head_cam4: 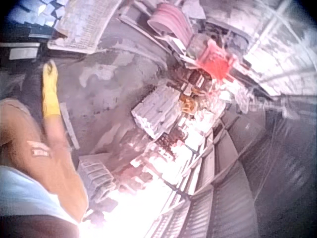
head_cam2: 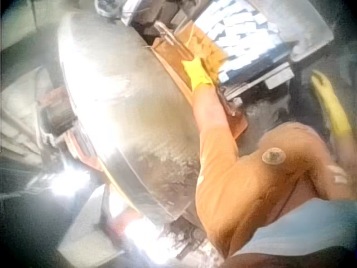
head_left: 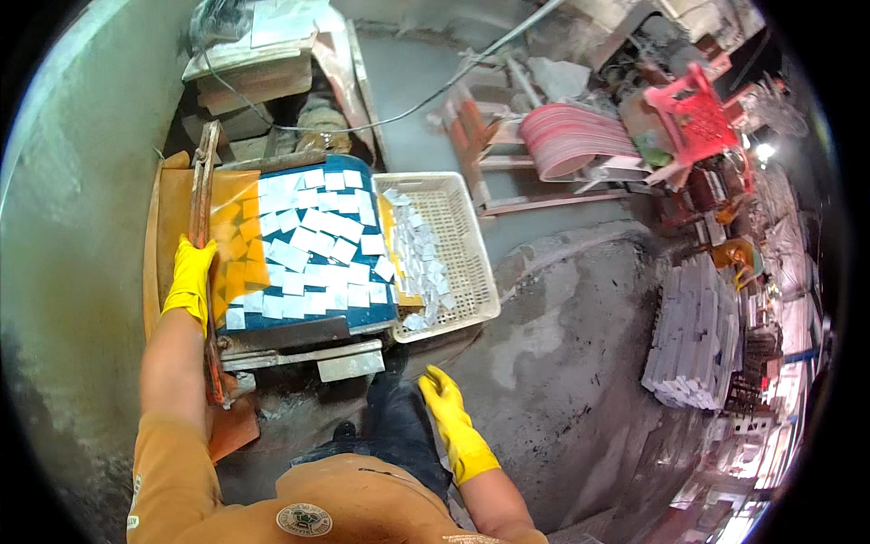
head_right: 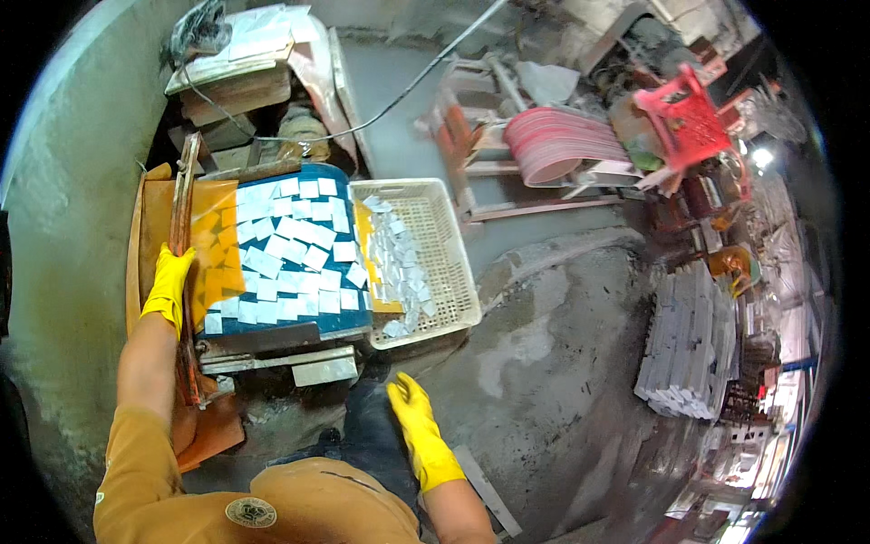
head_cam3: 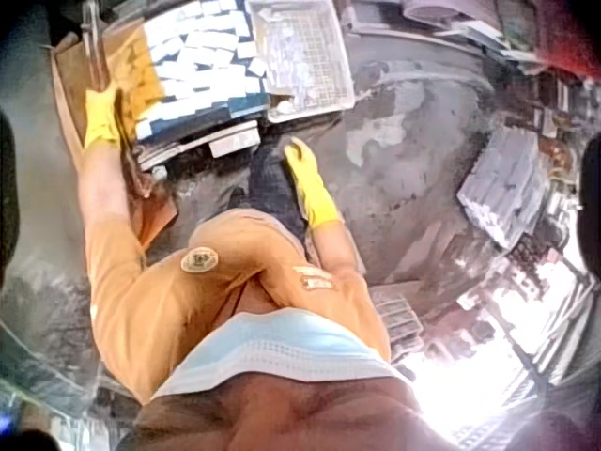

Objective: The person operates a large industrial machine with a rotating drum, repeatedly inserting a long metal sheet into the drum's opening. The person then walks to a nearby table and uses a metal tool to arrange small white rectangular blocks inside a blue tray.

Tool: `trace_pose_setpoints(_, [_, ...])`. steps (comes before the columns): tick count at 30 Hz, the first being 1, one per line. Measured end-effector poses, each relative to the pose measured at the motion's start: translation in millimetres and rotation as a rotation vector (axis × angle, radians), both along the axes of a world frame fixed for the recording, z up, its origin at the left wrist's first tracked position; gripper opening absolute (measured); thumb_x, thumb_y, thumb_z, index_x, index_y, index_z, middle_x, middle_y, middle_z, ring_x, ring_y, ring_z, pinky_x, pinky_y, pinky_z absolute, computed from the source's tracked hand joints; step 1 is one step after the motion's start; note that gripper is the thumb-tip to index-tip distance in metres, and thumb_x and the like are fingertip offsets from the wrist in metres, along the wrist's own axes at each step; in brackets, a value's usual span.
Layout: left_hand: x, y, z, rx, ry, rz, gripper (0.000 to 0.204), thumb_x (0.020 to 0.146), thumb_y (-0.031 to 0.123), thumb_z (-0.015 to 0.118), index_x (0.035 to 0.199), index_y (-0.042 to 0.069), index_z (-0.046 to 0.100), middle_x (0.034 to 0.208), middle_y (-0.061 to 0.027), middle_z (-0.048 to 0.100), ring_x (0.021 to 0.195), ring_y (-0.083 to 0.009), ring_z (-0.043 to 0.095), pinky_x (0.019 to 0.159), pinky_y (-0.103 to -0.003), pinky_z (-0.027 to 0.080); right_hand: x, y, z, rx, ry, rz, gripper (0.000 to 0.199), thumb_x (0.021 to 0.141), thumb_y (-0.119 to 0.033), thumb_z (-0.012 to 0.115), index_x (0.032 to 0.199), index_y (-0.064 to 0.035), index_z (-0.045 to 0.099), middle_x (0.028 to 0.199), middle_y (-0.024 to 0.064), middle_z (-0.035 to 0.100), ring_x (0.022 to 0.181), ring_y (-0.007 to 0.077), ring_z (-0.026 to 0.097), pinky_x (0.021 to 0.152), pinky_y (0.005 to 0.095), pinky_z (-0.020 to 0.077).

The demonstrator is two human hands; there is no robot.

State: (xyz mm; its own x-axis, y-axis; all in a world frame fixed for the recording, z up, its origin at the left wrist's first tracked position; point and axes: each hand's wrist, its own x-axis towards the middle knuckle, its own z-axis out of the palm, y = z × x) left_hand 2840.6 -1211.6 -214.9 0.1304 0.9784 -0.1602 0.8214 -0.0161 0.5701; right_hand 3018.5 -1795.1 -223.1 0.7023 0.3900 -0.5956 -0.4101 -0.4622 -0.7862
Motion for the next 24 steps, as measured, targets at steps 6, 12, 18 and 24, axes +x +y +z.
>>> trace_pose_setpoints(6, [21.4,-34.3,36.8,0.164,0.519,0.117,0.091,0.08,0.043,0.079,0.156,0.009,0.042,0.16,-0.0228,0.041,0.146,-0.0401,0.04,0.117,-0.049,0.037,24.0,165.3,12.8,0.072,-0.684,0.447,0.062,0.089,-0.02,0.077,0.143,0.0017,0.054,0.143,0.0277,0.057,0.133,0.0437,0.055,0.113,0.0437,0.0419])
trace_pose_setpoints(12, [33.3,-40.3,43.4,0.19,0.31,0.115,0.071,0.081,0.033,0.08,0.141,0.004,0.056,0.129,-0.022,0.067,0.119,-0.0414,0.065,0.1,-0.046,0.052,31.9,274.4,40.9,0.301,-0.869,0.839,0.064,0.083,-0.012,0.077,0.143,-0.0029,0.055,0.146,0.0258,0.054,0.132,0.0446,0.053,0.115,0.0486,0.0388])
trace_pose_setpoints(18, [40.9,-37.0,57.1,0.012,0.282,0.183,0.069,0.084,0.033,0.078,0.142,0.006,0.055,0.13,-0.0206,0.066,0.119,-0.0401,0.064,0.1,-0.046,0.053,84.2,285.4,8.7,0.252,-0.956,1.252,0.061,0.085,-0.022,0.077,0.142,-0.0083,0.059,0.147,0.023,0.054,0.133,0.0418,0.053,0.116,0.0514,0.0384])
trace_pose_setpoints(24, [35.4,-34.2,52.2,0.013,0.28,0.175,0.072,0.082,0.031,0.078,0.146,0.007,0.053,0.132,-0.0221,0.065,0.12,-0.0412,0.063,0.098,-0.046,0.053,153.8,278.2,14.5,0.043,-1.043,1.332,0.054,0.087,-0.026,0.074,0.139,-0.0155,0.062,0.144,0.0167,0.058,0.13,0.0357,0.056,0.114,0.0517,0.0394])
